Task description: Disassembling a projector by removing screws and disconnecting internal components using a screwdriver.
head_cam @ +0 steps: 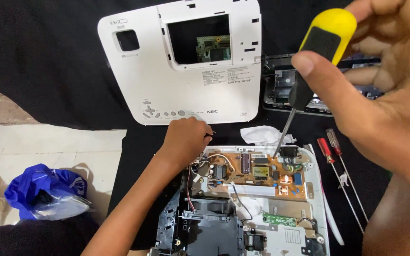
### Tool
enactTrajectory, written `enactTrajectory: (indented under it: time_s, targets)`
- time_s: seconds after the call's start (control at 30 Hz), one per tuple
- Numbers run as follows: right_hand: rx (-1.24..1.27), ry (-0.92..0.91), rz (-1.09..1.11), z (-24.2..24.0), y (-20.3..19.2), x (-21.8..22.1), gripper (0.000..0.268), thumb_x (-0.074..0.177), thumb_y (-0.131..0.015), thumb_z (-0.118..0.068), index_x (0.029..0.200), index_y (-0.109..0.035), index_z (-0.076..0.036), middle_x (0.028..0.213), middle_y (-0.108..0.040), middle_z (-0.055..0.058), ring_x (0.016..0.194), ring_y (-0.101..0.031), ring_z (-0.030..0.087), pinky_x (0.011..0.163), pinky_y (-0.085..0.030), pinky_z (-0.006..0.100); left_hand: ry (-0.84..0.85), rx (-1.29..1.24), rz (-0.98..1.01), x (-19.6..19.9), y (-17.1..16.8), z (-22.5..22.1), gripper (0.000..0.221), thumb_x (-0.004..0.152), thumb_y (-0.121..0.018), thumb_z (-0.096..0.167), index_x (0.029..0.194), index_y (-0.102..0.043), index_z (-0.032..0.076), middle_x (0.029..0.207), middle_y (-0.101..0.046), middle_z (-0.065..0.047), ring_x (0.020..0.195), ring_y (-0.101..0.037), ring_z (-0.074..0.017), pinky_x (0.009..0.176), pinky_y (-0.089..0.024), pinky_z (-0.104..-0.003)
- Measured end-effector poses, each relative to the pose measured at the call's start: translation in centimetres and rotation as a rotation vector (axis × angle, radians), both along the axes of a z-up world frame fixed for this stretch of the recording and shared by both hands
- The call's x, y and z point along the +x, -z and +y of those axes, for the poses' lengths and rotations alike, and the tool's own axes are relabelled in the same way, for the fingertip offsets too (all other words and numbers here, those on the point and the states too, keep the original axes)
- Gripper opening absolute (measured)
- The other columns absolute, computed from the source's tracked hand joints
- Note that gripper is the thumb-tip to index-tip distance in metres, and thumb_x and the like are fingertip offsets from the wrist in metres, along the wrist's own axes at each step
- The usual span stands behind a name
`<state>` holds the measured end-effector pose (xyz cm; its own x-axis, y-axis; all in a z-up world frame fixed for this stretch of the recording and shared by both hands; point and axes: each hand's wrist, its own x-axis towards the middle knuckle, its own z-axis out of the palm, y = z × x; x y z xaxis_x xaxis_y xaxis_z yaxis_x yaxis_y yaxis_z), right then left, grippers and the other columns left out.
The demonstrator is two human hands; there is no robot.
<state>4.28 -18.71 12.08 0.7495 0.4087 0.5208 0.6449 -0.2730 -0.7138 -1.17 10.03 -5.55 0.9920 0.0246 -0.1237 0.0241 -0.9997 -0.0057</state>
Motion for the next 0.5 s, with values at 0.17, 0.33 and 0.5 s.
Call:
enactTrajectory:
  time_s: [0.17, 0.33, 0.5]
  targets:
    - [0.022, -0.028, -0.058, -0.2, 0.5, 0.3, 0.042, 0.118, -0.071, -0.006, 0.142, -0.038, 0.005, 0.136, -0.054, 0.022, 0.119, -0.065, 0.027, 0.081, -0.056, 0.029, 0.035, 0.049, 0.013, 0.6, 0.6, 0.0, 0.022, 0.100, -0.064, 0.028, 0.086, -0.079, 0.020, 0.068, -0.069, -0.002, 0.059, -0.064, -0.0269, 0.051, -0.045, -0.037]
    - [-0.003, -0.029, -0.080, -0.3, 0.3, 0.3, 0.042, 0.120, -0.069, -0.008, 0.146, -0.040, 0.007, 0.138, -0.055, 0.024, 0.120, -0.067, 0.030, 0.082, -0.057, 0.032, 0.050, 0.067, -0.009, 1.2, 1.3, 0.1, 0.043, 0.100, -0.069, 0.030, 0.061, -0.057, 0.017, 0.058, -0.057, -0.001, 0.052, -0.055, -0.0259, 0.051, -0.042, -0.037]
    - [0.018, -0.054, -0.066, -0.5, -0.2, -0.1, 0.043, 0.118, -0.069, -0.006, 0.145, -0.039, 0.006, 0.139, -0.059, 0.021, 0.124, -0.068, 0.027, 0.082, -0.053, 0.030, 0.062, 0.049, -0.013, 1.5, 1.5, 0.1, 0.041, 0.099, -0.056, 0.015, 0.059, -0.043, 0.017, 0.051, -0.041, 0.002, 0.047, -0.036, -0.0176, 0.046, -0.028, -0.034]
